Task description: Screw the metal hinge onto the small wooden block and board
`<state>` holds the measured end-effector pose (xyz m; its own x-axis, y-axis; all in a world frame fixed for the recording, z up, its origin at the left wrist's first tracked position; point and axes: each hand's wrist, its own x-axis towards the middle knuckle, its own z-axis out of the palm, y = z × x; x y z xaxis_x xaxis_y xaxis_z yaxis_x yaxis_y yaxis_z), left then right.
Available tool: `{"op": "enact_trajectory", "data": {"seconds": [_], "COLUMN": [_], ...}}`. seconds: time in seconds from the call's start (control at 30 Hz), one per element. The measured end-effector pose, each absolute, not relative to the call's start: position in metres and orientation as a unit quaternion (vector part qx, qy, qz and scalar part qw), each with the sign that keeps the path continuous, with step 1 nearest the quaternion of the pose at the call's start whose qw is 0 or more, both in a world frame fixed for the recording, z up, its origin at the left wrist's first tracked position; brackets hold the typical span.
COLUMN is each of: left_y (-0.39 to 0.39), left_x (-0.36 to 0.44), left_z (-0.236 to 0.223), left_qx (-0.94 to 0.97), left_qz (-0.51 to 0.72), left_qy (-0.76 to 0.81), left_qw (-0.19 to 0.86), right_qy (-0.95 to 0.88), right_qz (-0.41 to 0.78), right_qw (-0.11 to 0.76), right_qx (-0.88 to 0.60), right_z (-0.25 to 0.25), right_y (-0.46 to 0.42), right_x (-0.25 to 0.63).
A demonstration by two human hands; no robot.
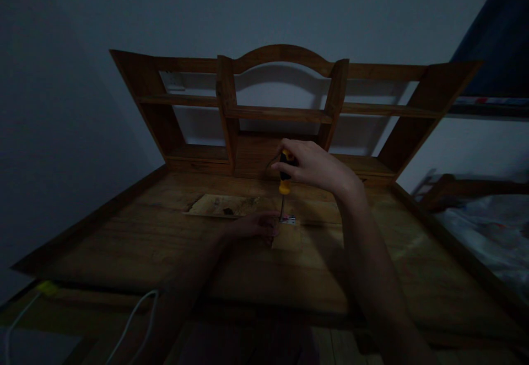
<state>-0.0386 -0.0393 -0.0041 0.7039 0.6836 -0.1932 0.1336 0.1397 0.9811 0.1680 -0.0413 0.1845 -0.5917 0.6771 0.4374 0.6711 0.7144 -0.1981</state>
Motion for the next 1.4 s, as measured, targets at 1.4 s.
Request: {"op": "enact_trajectory", "data": {"seconds": [1.4], "left_y": [-0.037], "left_x": [-0.04], "left_z": [-0.016], "left_qx": [0.621], "left_qz": [0.218], "left_qy": [0.323], "left_qw": [0.68], "right_qy": [-0.891], "right_qz": [0.021], "right_qw": [0.245], "right_qx": [-0.382], "right_z": [0.189], "right_y": [-0.045], "right_x": [0.171]}}
